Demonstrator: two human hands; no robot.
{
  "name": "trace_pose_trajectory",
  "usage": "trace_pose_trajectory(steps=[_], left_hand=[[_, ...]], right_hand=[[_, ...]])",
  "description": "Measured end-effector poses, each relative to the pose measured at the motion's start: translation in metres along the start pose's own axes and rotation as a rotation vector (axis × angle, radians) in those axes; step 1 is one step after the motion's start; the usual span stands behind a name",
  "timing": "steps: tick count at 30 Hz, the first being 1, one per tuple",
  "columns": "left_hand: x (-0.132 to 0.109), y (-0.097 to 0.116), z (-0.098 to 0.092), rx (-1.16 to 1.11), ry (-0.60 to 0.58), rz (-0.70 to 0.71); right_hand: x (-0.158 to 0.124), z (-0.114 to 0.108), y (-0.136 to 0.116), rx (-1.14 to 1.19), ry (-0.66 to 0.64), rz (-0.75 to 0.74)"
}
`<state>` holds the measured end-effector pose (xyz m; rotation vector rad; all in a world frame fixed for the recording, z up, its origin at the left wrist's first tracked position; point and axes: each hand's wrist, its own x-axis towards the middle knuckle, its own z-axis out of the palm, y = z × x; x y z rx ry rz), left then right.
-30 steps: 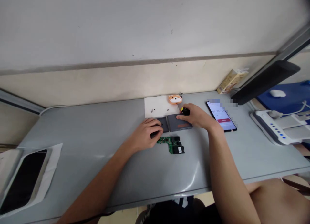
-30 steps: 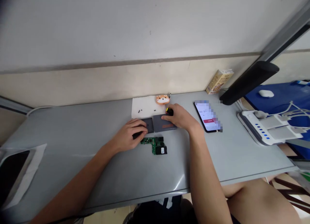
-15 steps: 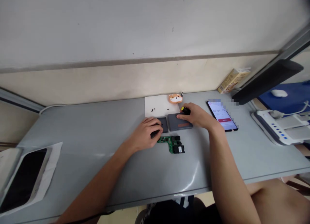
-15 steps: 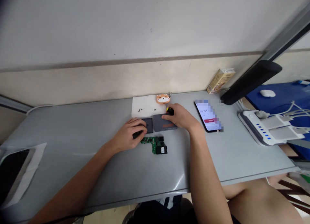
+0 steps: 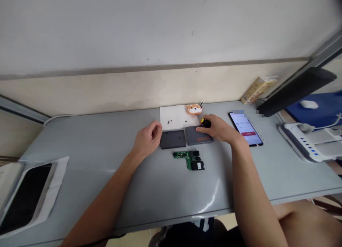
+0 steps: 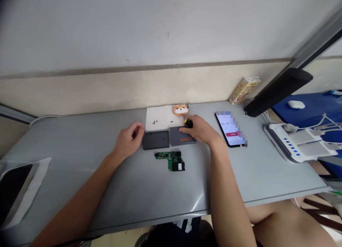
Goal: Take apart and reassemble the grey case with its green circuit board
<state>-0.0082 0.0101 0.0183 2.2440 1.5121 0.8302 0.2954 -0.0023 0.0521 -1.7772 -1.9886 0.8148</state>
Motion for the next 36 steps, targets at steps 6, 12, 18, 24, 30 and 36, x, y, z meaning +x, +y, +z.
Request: trace_pose_trajectory(steps=[6,12,18,24,30,36], left_hand=[[-0.0007,-0.0013,0.0036,0.023,-0.157,0.009],[-0.0007,-0.0048,0.0063,0.063,-0.141,0.02],[-0.0009,-0.0042,0.0056,0.037,-0.139,0.038],[-0.0007,-0.004,0.0054,0.031,-0.144,0.031],[0.0,-0.0066,0.0061,0.033,-0.142,0.032],[0.0,-0.0049,0.0056,0.014,-0.147,0.024]], right_hand=[[0.0007,0.0005,0.0014,0.002,0.01,-0.012],[0.0006,0.0017,0.0023,0.012,0.02,-0.011],[-0.0013,0.0007,-0.0002,0.047,0.027,-0.031],[0.0001,0.001,0.001,0.043,0.029,-0.027],[-0.0001,0.0021,0.0012,0.133,0.011,-0.015],[-0.0002,0.0011,-0.0006,0.095,0.022,-0.022]])
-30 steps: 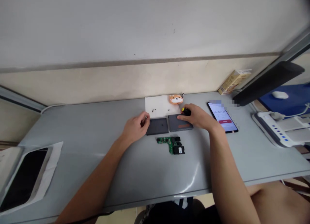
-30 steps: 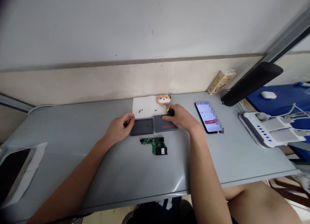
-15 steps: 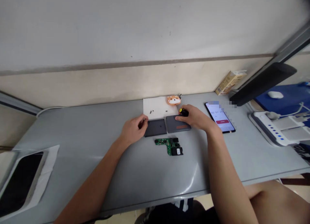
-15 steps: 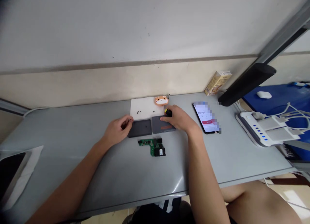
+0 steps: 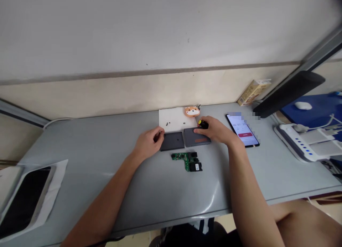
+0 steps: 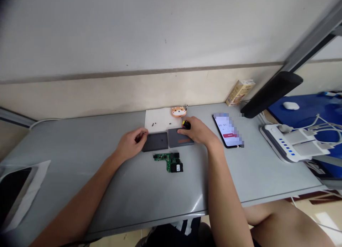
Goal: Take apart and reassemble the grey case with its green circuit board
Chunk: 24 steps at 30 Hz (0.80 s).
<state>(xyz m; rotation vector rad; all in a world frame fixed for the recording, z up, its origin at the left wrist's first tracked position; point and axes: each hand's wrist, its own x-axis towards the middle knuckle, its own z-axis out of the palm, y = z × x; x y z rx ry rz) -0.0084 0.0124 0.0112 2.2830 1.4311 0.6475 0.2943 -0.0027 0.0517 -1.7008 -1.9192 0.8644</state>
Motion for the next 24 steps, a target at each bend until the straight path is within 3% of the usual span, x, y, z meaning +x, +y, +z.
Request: trace_pose_trajectory(steps=[24], left_hand=[[-0.001,-0.003,0.001,-0.016,0.005,0.046]], right_hand=[[-0.001,-0.001,-0.003,-0.044,-0.006,0.024]])
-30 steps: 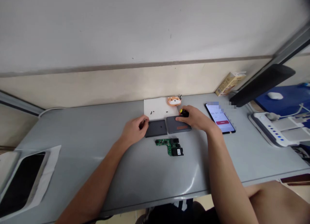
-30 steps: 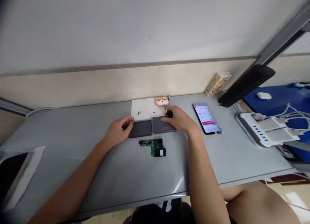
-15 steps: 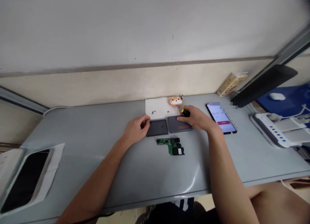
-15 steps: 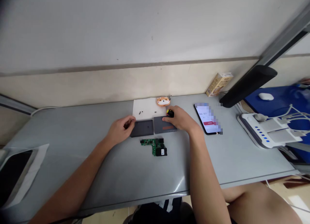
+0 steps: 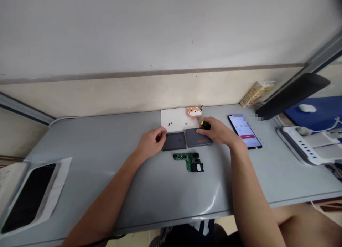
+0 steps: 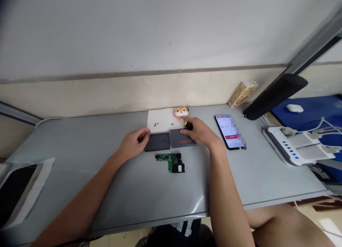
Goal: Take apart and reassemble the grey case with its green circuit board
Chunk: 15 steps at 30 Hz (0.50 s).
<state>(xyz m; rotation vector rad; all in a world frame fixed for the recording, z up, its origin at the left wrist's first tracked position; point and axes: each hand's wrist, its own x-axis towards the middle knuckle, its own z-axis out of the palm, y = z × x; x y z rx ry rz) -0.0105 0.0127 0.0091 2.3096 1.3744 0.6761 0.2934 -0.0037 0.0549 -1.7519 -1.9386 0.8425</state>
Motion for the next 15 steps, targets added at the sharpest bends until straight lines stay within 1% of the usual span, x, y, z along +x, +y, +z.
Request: trace_pose_trajectory(steps=[5,12,15], left_hand=[[0.0002,0.001,-0.001,-0.005,-0.005,0.007],[-0.0005,0.0023,-0.0018,-0.01,-0.014,-0.01],[-0.0006,0.0015,-0.0018,-0.012,-0.015,-0.003]], right_hand=[[0.0015,0.0009,0.004,-0.04,0.013,-0.04],[-0.0004,-0.002,0.0045,-0.073,0.047,-0.019],[-0.0011,-0.0037,0.0049,-0.064,0.088,-0.02]])
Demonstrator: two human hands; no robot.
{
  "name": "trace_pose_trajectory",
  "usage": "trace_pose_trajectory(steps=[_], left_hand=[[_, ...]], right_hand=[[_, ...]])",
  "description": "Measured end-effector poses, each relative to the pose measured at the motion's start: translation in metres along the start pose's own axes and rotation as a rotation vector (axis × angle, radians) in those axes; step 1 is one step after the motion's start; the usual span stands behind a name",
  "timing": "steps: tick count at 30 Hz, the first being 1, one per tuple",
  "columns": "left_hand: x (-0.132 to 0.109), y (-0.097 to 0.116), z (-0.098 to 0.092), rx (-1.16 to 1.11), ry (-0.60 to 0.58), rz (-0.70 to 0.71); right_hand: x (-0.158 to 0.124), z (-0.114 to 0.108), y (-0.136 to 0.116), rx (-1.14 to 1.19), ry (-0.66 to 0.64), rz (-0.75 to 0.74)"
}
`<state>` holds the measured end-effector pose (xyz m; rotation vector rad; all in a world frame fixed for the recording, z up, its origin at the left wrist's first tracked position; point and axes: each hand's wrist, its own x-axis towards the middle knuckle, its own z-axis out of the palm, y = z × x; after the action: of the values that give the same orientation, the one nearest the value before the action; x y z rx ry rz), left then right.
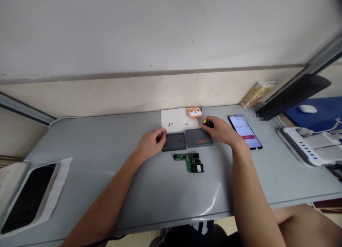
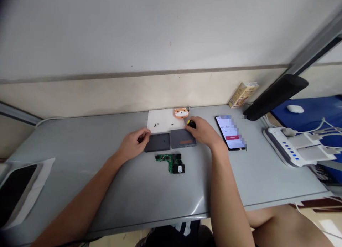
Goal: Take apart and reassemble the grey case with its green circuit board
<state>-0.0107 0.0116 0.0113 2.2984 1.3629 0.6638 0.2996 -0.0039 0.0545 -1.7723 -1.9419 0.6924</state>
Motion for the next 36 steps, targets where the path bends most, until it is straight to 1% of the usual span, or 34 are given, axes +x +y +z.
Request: trace_pose_trajectory(steps=[6,10,15,17,19,21,23,26,28,31,36], left_hand=[[0.0,-0.002,0.0,-0.01,-0.007,0.009],[0.001,-0.003,0.001,-0.018,-0.006,0.011],[0.002,-0.003,0.002,-0.035,-0.013,-0.007],[0.002,-0.003,0.002,-0.041,-0.009,-0.005],[0.001,-0.003,0.002,-0.053,-0.005,0.0],[0.001,-0.003,0.002,-0.071,0.0,0.0],[0.001,-0.003,0.003,-0.09,0.007,-0.003],[0.001,-0.004,0.005,-0.117,0.024,-0.009],[0.0,-0.004,0.005,-0.141,0.032,-0.008],[-0.002,-0.005,0.004,-0.17,0.022,0.0],[-0.006,-0.004,-0.001,-0.165,-0.032,0.046]], right_hand=[[-0.001,-0.003,-0.006,0.111,0.26,-0.042],[0.001,-0.002,-0.009,0.145,0.383,-0.088],[0.003,0.0,-0.017,0.23,0.583,-0.156],[0.0,0.003,-0.021,0.241,0.654,-0.194],[-0.007,0.008,-0.022,0.207,0.689,-0.241],[-0.017,0.014,-0.019,0.133,0.663,-0.285],[-0.028,0.022,-0.013,0.046,0.574,-0.305],[-0.041,0.031,-0.001,-0.038,0.466,-0.301],[-0.045,0.035,0.005,-0.05,0.421,-0.292],[-0.046,0.04,0.011,-0.06,0.385,-0.254],[-0.043,0.046,0.013,-0.052,0.359,-0.209]])
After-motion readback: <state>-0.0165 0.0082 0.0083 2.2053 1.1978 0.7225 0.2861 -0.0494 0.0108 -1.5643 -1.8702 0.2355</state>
